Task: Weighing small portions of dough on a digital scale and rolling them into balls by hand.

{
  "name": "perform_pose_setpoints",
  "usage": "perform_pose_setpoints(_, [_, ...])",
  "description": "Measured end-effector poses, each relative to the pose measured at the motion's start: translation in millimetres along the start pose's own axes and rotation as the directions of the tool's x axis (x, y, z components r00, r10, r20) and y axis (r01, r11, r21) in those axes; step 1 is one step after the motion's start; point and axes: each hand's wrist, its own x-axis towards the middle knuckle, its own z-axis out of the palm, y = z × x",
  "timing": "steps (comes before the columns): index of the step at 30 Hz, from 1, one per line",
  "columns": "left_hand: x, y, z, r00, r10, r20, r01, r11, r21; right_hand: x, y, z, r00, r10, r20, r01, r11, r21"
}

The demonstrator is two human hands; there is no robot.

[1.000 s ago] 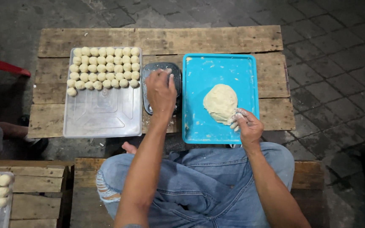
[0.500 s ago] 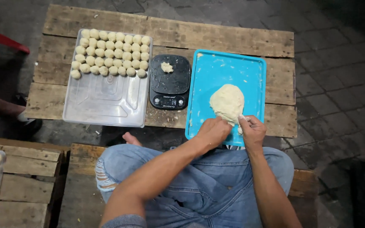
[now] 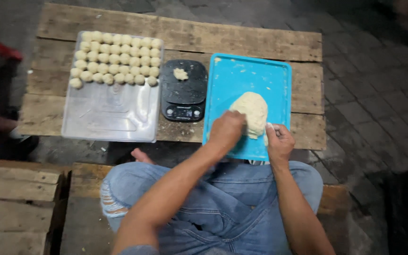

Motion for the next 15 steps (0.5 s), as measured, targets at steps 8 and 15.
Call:
perform_pose_setpoints(8, [-3.0, -9.5, -6.4, 0.992, -0.126, -0.012, 0.126, 0.992, 0.001, -7.5, -11.3, -8.5, 0.991, 0.133, -0.009, -0.119, 0.847, -0.519])
perform_pose_setpoints(15, [-12.2, 3.7, 18.0, 0.994, -0.046, 0.098, 0.043, 0.999, 0.034, -20.3, -31.4, -9.3, 0.958, 0.26, 0.123, -0.114, 0.736, -0.667])
